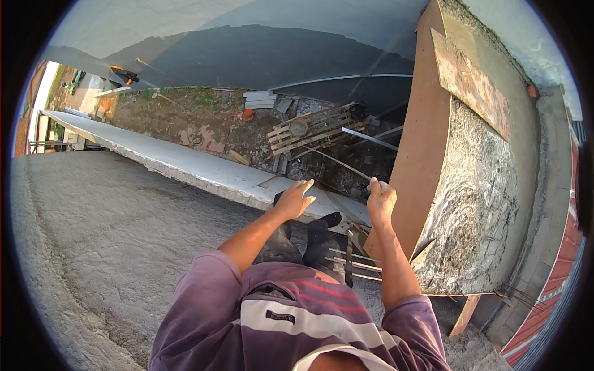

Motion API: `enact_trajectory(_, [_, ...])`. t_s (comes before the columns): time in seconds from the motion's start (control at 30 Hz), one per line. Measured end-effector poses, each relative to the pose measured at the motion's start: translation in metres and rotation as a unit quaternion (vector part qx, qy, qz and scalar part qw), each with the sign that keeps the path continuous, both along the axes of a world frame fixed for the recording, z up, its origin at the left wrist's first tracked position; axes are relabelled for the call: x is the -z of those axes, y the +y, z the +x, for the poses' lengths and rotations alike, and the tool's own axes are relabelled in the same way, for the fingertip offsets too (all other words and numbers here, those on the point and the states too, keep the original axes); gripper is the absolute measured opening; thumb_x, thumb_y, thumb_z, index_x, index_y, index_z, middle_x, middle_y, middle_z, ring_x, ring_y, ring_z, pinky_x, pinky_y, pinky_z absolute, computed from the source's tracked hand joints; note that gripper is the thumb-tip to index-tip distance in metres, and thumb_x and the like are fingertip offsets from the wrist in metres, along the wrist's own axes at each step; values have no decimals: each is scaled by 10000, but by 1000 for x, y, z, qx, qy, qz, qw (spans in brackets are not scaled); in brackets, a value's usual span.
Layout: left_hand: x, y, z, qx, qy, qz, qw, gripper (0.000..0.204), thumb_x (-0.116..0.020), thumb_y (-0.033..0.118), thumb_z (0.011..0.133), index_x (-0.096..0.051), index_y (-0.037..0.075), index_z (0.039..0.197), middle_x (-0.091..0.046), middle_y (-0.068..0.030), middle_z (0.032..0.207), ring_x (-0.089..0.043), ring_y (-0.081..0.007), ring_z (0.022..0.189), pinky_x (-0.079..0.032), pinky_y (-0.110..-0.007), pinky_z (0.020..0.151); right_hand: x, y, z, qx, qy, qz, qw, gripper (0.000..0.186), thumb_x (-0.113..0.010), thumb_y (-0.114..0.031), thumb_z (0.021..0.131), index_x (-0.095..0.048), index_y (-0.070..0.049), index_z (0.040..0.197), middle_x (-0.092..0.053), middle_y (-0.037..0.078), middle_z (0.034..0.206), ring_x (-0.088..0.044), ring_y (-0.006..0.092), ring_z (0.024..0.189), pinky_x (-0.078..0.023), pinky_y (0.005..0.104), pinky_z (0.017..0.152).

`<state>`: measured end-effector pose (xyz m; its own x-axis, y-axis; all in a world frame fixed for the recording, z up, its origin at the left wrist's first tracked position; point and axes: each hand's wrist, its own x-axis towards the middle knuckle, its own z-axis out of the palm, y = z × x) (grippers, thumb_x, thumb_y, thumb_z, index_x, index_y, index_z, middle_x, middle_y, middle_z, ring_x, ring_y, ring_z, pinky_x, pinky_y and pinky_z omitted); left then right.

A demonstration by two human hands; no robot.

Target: Applying and leveling wet concrete on a formwork ledge using a trowel.

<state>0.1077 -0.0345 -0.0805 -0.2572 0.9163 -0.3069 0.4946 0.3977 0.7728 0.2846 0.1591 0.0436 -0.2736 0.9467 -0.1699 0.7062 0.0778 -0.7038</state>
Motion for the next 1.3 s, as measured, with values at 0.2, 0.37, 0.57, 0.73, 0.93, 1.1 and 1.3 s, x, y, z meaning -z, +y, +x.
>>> enact_trajectory(0.2, [-14,-188,-44,-91,36,-177,979,507,-663,300,935,-584,-12,1326,-606,-253,1302,-562,-412,1231,-451,-446,1047,86,24,-34,30,46,-31,998,410,-583,-280,945,-653,75,751,-628,217,649,-608,300,610,-471,436,661])
enact_trajectory(0.37, [-4,-296,-54,-190,35,-264,945,483,-697,307,903,-635,-19,1254,-660,-272,1202,-632,-409,1140,-500,-439,971,137,42,-66,31,26,-37,998,406,-563,-288,947,-672,76,805,-663,250,729,-658,398,707,-488,451,718])
enact_trajectory(0.57, [10,-336,-39,-274,-2,-251,928,450,-702,270,906,-645,-47,1221,-696,-262,1123,-684,-361,1066,-524,-390,908,124,29,-86,-1,56,-14,998,427,-562,-306,946,-647,76,773,-622,238,680,-628,344,662,-470,437,683])
enact_trajectory(0.73, [16,-303,-30,-322,-82,-226,916,436,-699,263,921,-645,-51,1219,-707,-240,1108,-692,-316,1042,-525,-372,889,46,8,-82,-5,127,-7,992,415,-561,-273,943,-573,77,721,-550,268,642,-590,343,591,-427,468,609])
enact_trajectory(0.93, [10,-251,-33,-328,-115,-169,922,460,-656,263,959,-609,-69,1274,-705,-192,1155,-679,-227,1034,-518,-337,902,-13,-13,-84,-118,1,-73,990,237,-628,-160,913,-686,67,876,-659,259,764,-670,395,723,-485,443,692])
enact_trajectory(1.1, [-43,-202,-34,-285,-61,-124,949,476,-645,326,962,-624,-36,1270,-710,-174,1103,-680,-216,1009,-519,-329,891,-56,-6,-96,-86,114,-90,986,368,-603,-32,906,-609,18,1270,-552,30,625,-478,107,556,-389,301,557])
enact_trajectory(1.3, [-41,-197,-9,-321,-135,-99,932,479,-653,333,964,-619,-32,1272,-706,-170,1128,-676,-207,1031,-518,-323,900,-156,10,-113,-100,172,-87,976,340,-585,-14,898,-622,12,1235,-593,11,624,-473,51,551,-402,272,539])
